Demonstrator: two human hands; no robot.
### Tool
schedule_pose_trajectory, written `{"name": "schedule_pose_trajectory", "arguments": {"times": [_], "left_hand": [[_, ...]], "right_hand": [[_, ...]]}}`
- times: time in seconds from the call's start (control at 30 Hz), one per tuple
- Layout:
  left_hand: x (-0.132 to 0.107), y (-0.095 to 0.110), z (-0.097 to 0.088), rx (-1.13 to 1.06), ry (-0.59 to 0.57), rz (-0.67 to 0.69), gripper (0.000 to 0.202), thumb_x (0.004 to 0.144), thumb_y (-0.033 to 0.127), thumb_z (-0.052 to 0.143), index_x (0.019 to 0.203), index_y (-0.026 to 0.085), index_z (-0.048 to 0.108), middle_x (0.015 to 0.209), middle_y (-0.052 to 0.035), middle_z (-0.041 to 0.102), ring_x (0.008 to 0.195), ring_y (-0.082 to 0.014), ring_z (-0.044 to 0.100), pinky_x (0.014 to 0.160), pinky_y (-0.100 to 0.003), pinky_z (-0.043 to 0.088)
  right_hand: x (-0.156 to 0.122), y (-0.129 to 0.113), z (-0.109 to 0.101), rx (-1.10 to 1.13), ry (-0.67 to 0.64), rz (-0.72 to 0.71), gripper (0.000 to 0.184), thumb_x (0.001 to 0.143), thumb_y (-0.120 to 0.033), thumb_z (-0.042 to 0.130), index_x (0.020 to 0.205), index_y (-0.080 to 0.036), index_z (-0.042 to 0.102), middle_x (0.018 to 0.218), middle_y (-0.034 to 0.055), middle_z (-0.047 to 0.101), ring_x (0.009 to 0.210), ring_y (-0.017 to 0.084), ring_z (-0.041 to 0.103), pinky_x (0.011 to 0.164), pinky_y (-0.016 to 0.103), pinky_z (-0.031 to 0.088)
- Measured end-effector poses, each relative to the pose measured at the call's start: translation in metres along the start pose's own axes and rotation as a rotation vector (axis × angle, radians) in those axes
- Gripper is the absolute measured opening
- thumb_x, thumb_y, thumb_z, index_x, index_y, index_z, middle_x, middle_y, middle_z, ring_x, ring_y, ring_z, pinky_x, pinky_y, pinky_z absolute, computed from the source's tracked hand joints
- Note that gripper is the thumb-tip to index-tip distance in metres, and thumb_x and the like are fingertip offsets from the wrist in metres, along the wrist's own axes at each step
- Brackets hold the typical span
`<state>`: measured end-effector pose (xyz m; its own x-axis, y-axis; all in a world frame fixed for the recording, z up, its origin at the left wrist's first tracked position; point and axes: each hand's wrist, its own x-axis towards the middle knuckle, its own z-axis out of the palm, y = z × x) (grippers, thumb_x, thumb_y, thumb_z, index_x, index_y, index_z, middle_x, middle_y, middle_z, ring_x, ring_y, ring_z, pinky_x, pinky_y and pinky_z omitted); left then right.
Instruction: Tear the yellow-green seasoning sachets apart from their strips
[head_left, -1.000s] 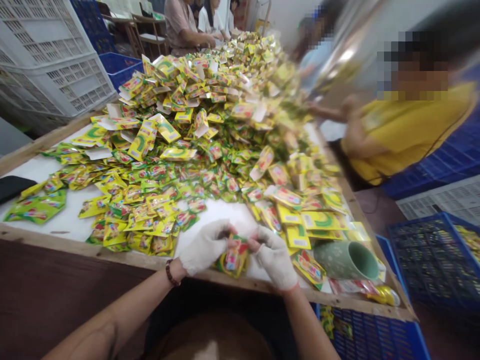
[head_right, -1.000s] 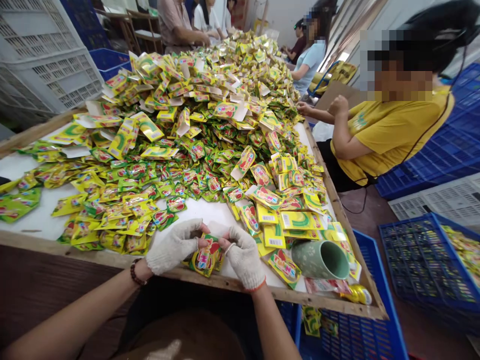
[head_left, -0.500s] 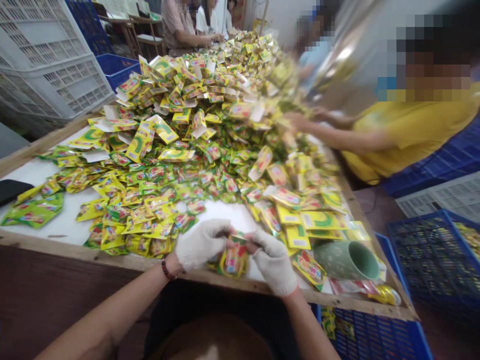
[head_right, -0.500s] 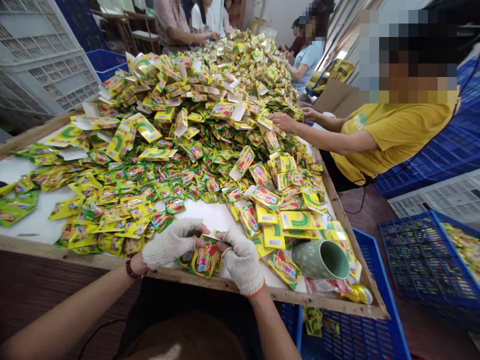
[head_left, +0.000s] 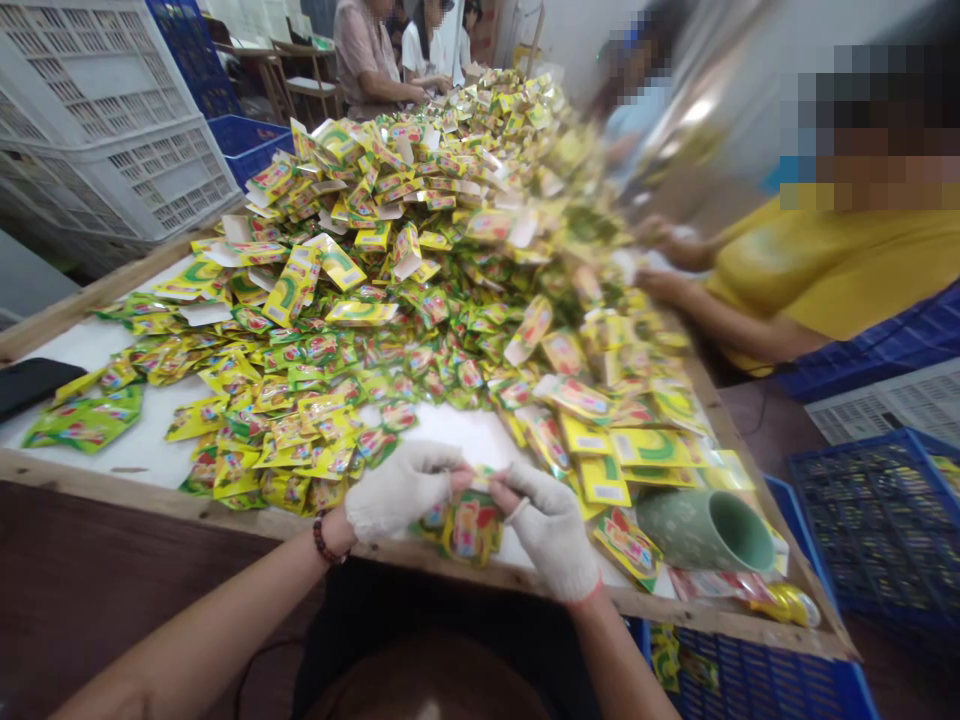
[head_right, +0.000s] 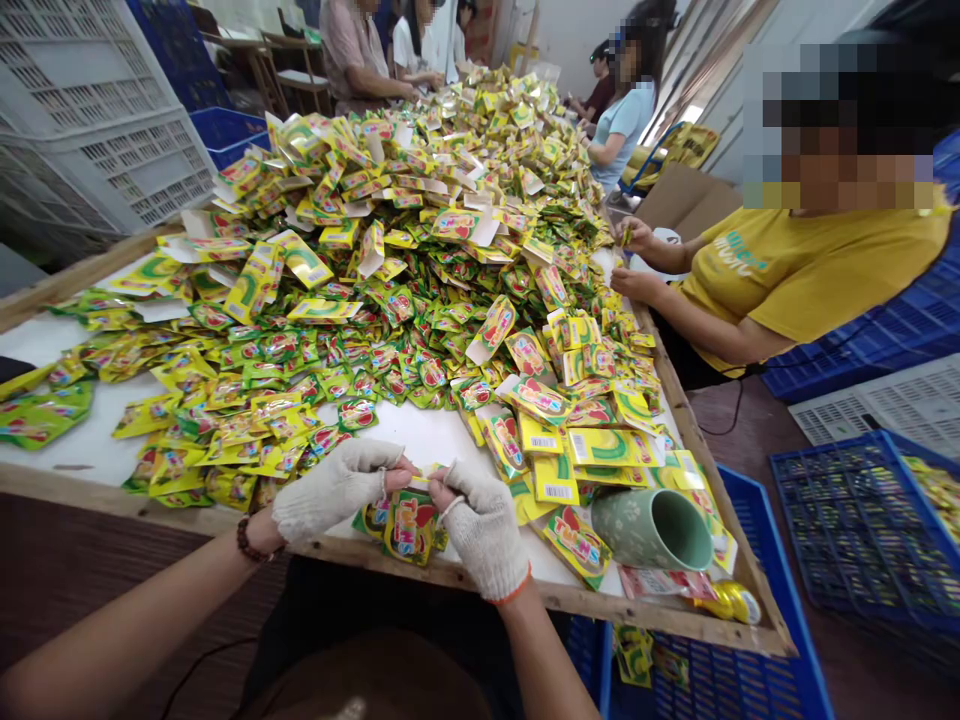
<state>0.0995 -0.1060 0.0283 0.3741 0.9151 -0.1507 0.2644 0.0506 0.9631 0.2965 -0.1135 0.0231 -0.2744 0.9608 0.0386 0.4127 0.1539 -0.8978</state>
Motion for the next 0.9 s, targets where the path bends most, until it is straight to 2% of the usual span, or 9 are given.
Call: {"name": "schedule_pose_trajectory", "arguments": {"times": [0.1, 0.2, 0.3, 0.4, 0.47, 0.57, 0.7, 0.8, 0.9], "left_hand": [[-0.012, -0.003, 0.005, 0.086, 0.063, 0.117, 0.03, 0.089, 0.033, 0.048, 0.085, 0.015, 0.072, 0.071, -0.001, 0.065, 0.065, -0.0124, 0.055, 0.06, -0.022, 0.045], [-0.022, -0.009, 0.011, 0.15, 0.116, 0.216, 0.027, 0.091, 0.028, 0.047, 0.101, 0.019, 0.07, 0.09, -0.0036, 0.07, 0.083, -0.0163, 0.062, 0.075, -0.025, 0.05], [-0.025, -0.018, 0.016, 0.175, 0.185, 0.266, 0.029, 0.087, 0.023, 0.054, 0.114, 0.021, 0.064, 0.104, -0.0051, 0.07, 0.096, -0.0183, 0.063, 0.086, -0.029, 0.051], [-0.022, -0.025, 0.02, 0.152, 0.203, 0.29, 0.023, 0.085, 0.02, 0.057, 0.105, 0.02, 0.067, 0.099, -0.0046, 0.07, 0.092, -0.0174, 0.064, 0.085, -0.03, 0.052], [-0.019, -0.027, 0.022, 0.112, 0.202, 0.243, 0.017, 0.084, 0.02, 0.057, 0.098, 0.018, 0.068, 0.093, -0.0044, 0.07, 0.088, -0.0168, 0.064, 0.081, -0.03, 0.052], [-0.017, -0.028, 0.022, -0.001, 0.226, 0.167, 0.023, 0.082, 0.021, 0.059, 0.104, 0.016, 0.063, 0.096, -0.0059, 0.069, 0.088, -0.0175, 0.065, 0.08, -0.031, 0.054], [-0.02, -0.027, 0.022, 0.098, 0.184, 0.198, 0.016, 0.085, 0.021, 0.055, 0.097, 0.017, 0.065, 0.097, -0.0059, 0.069, 0.092, -0.0181, 0.063, 0.085, -0.032, 0.052], [-0.025, -0.028, 0.027, 0.195, 0.168, 0.192, 0.018, 0.087, 0.024, 0.053, 0.1, 0.019, 0.064, 0.101, -0.0051, 0.068, 0.095, -0.0182, 0.062, 0.088, -0.032, 0.05], [-0.024, -0.026, 0.034, 0.18, 0.188, 0.131, 0.025, 0.087, 0.024, 0.053, 0.111, 0.02, 0.058, 0.103, -0.0035, 0.067, 0.094, -0.0168, 0.062, 0.084, -0.029, 0.051]], "right_hand": [[-0.008, 0.011, -0.003, -0.041, -0.036, -0.157, 0.023, 0.088, -0.025, 0.052, 0.096, -0.019, 0.072, 0.086, 0.0053, 0.073, 0.081, 0.02, 0.068, 0.071, 0.029, 0.054], [-0.016, 0.02, -0.006, -0.073, -0.057, -0.343, 0.035, 0.087, -0.015, 0.049, 0.117, -0.023, 0.065, 0.105, 0.0076, 0.072, 0.097, 0.021, 0.068, 0.083, 0.033, 0.054], [-0.019, 0.026, -0.006, -0.102, -0.055, -0.419, 0.041, 0.086, -0.013, 0.052, 0.124, -0.025, 0.06, 0.107, 0.0079, 0.071, 0.099, 0.021, 0.067, 0.083, 0.033, 0.056], [-0.02, 0.03, 0.001, -0.114, -0.028, -0.366, 0.035, 0.086, -0.016, 0.055, 0.118, -0.025, 0.064, 0.106, 0.0082, 0.072, 0.101, 0.022, 0.067, 0.086, 0.034, 0.056], [-0.022, 0.033, 0.007, -0.059, 0.003, -0.285, 0.031, 0.086, -0.02, 0.057, 0.116, -0.024, 0.064, 0.107, 0.0084, 0.071, 0.101, 0.023, 0.067, 0.088, 0.036, 0.055], [-0.025, 0.035, 0.014, 0.12, 0.056, -0.146, 0.035, 0.085, -0.022, 0.057, 0.121, -0.023, 0.058, 0.109, 0.0079, 0.07, 0.097, 0.021, 0.068, 0.085, 0.034, 0.057], [-0.026, 0.032, 0.014, 0.119, 0.085, -0.162, 0.023, 0.083, -0.02, 0.06, 0.105, -0.022, 0.065, 0.101, 0.0063, 0.072, 0.093, 0.021, 0.069, 0.084, 0.035, 0.056], [-0.022, 0.028, 0.011, 0.095, 0.006, -0.127, 0.017, 0.085, -0.022, 0.058, 0.098, -0.02, 0.068, 0.097, 0.0073, 0.073, 0.09, 0.022, 0.068, 0.083, 0.036, 0.055], [-0.016, 0.026, 0.014, 0.181, -0.075, 0.008, 0.02, 0.087, -0.027, 0.054, 0.102, -0.018, 0.064, 0.1, 0.0095, 0.071, 0.091, 0.023, 0.067, 0.082, 0.036, 0.055]]}}
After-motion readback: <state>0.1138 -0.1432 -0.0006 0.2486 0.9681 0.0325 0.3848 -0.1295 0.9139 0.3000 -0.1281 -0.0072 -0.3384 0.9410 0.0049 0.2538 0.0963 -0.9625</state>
